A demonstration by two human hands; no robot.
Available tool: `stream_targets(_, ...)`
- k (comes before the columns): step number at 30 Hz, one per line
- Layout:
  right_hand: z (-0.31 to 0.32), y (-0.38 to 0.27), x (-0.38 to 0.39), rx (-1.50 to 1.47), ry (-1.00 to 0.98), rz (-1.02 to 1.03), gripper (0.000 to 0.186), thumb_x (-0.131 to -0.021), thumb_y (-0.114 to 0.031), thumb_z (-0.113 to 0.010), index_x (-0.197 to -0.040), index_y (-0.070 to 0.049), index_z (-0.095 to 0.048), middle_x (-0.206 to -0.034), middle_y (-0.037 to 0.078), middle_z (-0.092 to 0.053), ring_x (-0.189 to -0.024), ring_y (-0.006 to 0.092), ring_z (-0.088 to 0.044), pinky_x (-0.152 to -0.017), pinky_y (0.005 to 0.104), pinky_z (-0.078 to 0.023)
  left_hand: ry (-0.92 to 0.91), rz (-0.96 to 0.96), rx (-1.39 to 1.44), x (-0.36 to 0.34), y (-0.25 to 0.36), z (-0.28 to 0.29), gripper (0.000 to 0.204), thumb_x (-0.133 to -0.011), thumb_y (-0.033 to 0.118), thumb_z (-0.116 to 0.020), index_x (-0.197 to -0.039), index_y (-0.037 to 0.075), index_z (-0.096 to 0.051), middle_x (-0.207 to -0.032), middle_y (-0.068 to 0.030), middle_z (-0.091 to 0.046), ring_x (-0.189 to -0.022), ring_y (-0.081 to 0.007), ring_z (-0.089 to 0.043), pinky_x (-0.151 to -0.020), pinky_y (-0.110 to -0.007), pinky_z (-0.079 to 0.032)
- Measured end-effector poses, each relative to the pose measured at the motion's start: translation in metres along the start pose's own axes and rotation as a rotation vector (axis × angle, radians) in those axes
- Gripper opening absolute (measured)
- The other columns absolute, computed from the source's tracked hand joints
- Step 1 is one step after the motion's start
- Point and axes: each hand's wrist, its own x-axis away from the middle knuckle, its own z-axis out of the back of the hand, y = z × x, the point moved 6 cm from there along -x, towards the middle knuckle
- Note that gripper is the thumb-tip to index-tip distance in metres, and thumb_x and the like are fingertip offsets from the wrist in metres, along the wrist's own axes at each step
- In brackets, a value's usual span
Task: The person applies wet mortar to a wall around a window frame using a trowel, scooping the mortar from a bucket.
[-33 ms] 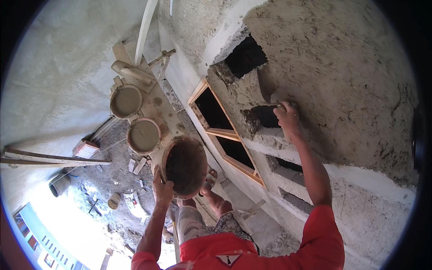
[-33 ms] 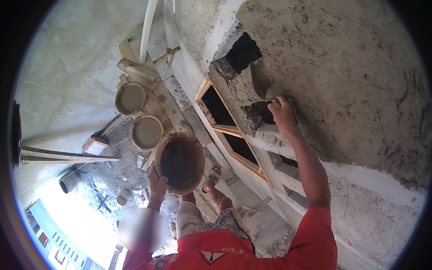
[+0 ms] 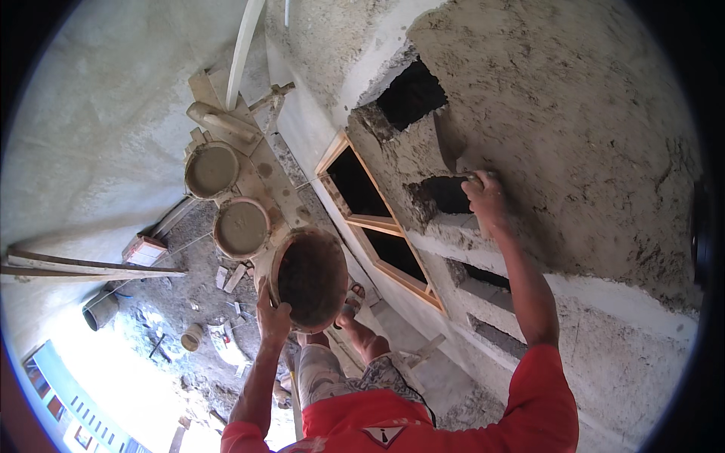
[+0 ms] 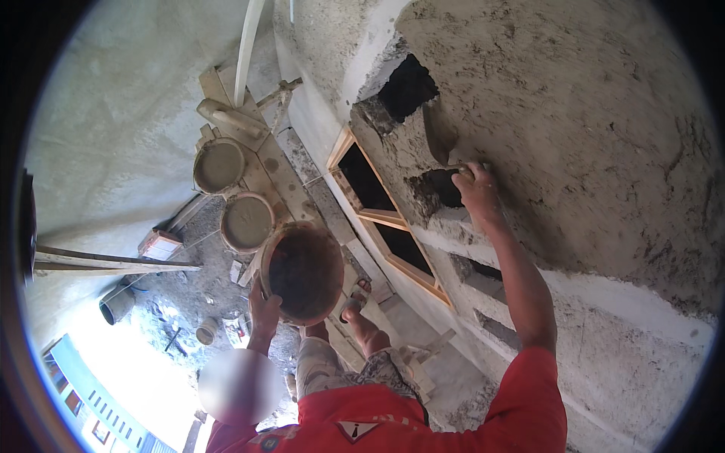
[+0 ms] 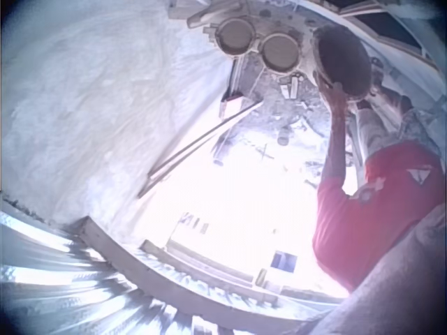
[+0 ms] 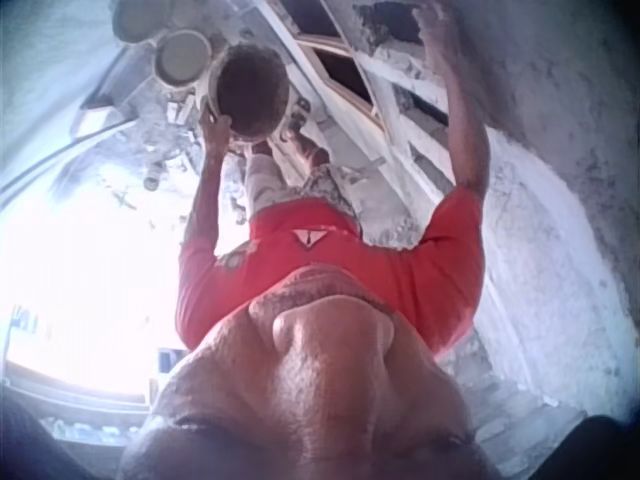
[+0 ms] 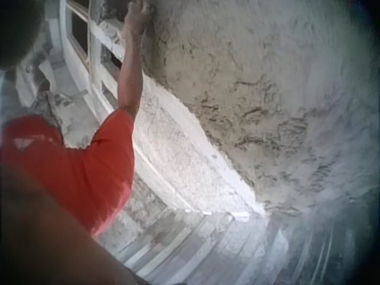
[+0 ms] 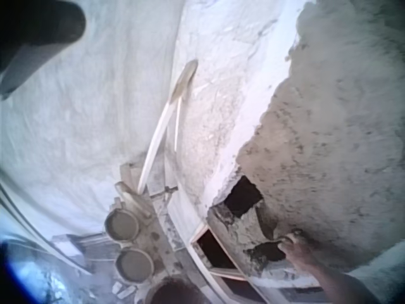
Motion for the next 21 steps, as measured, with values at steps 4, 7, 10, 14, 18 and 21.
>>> stream_targets(4, 0.033, -0.002, 0.017, 0.020, 0.052, 0.112, 0.044, -0.089, -0.025, -0.071, -0.126, -0.003, -0.063, -0.081, 0.006, -0.060, -0.059, 0.0122, -0.055, -0.053, 0.0306, -0.049, 0.029, -0.024, 0.045, 0.003, 0.001, -0.003, 0.078, -0.067, 0.006, -0.054, -0.142, -0.010, -0.044, -0.140, -0.0265, -0.049, -0.134, -0.0359, -0.044, -0.114, -0.038, -0.032)
stream_targets(7, 0.048, -0.029, 0.040, -0.040, 0.038, 0.034, 0.047, -0.090, -0.025, -0.071, -0.129, 0.000, -0.062, -0.079, 0.005, -0.060, -0.057, 0.0103, -0.054, -0.051, 0.0282, -0.046, 0.049, -0.075, 0.046, 0.006, 0.007, -0.004, 0.074, -0.067, 0.005, -0.052, -0.140, -0.007, -0.048, -0.128, -0.0209, -0.057, -0.122, -0.0311, -0.052, -0.106, -0.036, -0.039)
stream_targets(10, 0.067, -0.039, 0.056, -0.026, 0.066, 0.066, 0.051, -0.091, -0.028, -0.072, -0.131, 0.002, -0.060, -0.079, 0.004, -0.060, -0.057, 0.0091, -0.054, -0.051, 0.0274, -0.046, -0.030, -0.005, 0.042, 0.008, 0.015, -0.009, 0.083, -0.066, 0.006, -0.054, -0.146, -0.012, -0.040, -0.149, -0.0321, -0.045, -0.144, -0.0413, -0.039, -0.120, -0.040, -0.027)
stream_targets(14, 0.094, -0.053, 0.084, 0.040, 0.182, 0.040, 0.054, -0.092, -0.032, -0.071, -0.132, 0.002, -0.060, -0.083, 0.006, -0.064, -0.058, 0.0104, -0.056, -0.052, 0.0283, -0.047, -0.045, -0.025, -0.036, 0.016, 0.032, -0.012, 0.082, -0.067, 0.005, -0.054, -0.146, -0.012, -0.040, -0.148, -0.0324, -0.046, -0.143, -0.0404, -0.041, -0.119, -0.040, -0.029)
stream_targets(18, 0.134, -0.054, 0.109, 0.229, 0.313, 0.240, 0.050, -0.093, -0.035, -0.070, -0.129, -0.001, -0.063, -0.088, 0.010, -0.069, -0.072, 0.0199, -0.065, -0.070, 0.0338, -0.053, -0.052, -0.030, -0.033, 0.030, 0.041, -0.011, 0.081, -0.067, 0.004, -0.054, -0.145, -0.012, -0.041, -0.144, -0.0316, -0.050, -0.138, -0.0384, -0.047, -0.116, -0.039, -0.033)
stream_targets(21, 0.153, -0.067, 0.135, 0.352, 0.325, 0.351, 0.047, -0.093, -0.032, -0.070, -0.126, 0.000, -0.063, -0.090, 0.015, -0.070, -0.076, 0.0222, -0.066, -0.075, 0.0355, -0.053, -0.063, -0.020, 0.074, 0.038, 0.042, -0.012, 0.079, -0.067, 0.003, -0.054, -0.144, -0.011, -0.043, -0.136, -0.0289, -0.056, -0.130, -0.0360, -0.054, -0.113, -0.037, -0.037)
